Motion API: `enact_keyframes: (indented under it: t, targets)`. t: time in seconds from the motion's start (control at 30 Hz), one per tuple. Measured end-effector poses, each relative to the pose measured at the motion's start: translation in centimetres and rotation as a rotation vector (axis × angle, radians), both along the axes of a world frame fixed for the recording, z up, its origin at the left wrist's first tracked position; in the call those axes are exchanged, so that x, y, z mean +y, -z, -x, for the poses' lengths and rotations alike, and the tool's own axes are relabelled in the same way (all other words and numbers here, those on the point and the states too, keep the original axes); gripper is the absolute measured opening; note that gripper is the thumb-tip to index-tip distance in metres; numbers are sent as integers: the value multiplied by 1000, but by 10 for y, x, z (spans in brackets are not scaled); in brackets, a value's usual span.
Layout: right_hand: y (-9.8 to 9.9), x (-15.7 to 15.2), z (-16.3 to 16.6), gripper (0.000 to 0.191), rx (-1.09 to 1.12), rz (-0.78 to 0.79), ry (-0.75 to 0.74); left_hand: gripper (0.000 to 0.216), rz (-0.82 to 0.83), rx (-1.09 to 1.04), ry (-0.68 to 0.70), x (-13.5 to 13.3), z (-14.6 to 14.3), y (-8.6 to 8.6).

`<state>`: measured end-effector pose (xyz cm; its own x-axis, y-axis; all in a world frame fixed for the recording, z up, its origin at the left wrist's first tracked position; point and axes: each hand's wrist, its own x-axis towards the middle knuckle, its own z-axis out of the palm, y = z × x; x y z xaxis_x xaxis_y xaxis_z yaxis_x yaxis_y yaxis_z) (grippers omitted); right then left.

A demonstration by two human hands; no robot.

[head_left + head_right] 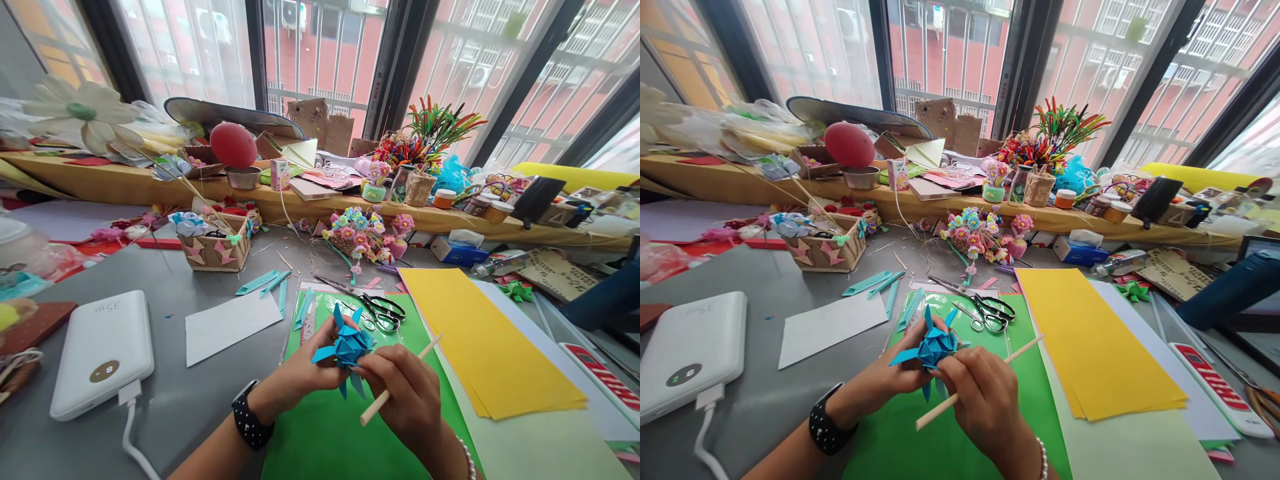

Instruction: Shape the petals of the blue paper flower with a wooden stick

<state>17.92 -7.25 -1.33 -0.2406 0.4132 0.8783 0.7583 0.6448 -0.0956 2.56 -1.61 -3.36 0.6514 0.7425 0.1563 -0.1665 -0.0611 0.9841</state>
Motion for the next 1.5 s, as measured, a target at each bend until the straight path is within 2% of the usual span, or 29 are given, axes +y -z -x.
enact_keyframes:
  t: [0.2,0.4,0.53,0.73,1.03,1.3,1.4,1.5]
  targets:
    - [1,0,-1,10,-24,-2,16,40,60,-32,-25,-3,-1,-2]
    - [-5,1,-10,7,83,3,0,47,310,-167,-23,-3,1,-11]
    - [-7,4,-15,8,116,-5,76,49,423,-319,25,-2,4,-14]
    - [-7,6,-13,12,84,24,114,50,431,-395,92,-2,7,-19]
    - [-6,6,-9,12,96,94,33,53,399,-409,216,0,12,-16]
    - [-3,4,-7,9,70,56,-19,51,421,-421,244,-1,12,-19]
    - [-3,5,-7,11,74,66,9,52,441,-394,207,0,13,-18]
    - [-4,7,-8,12,90,88,40,44,442,-362,140,2,13,-15]
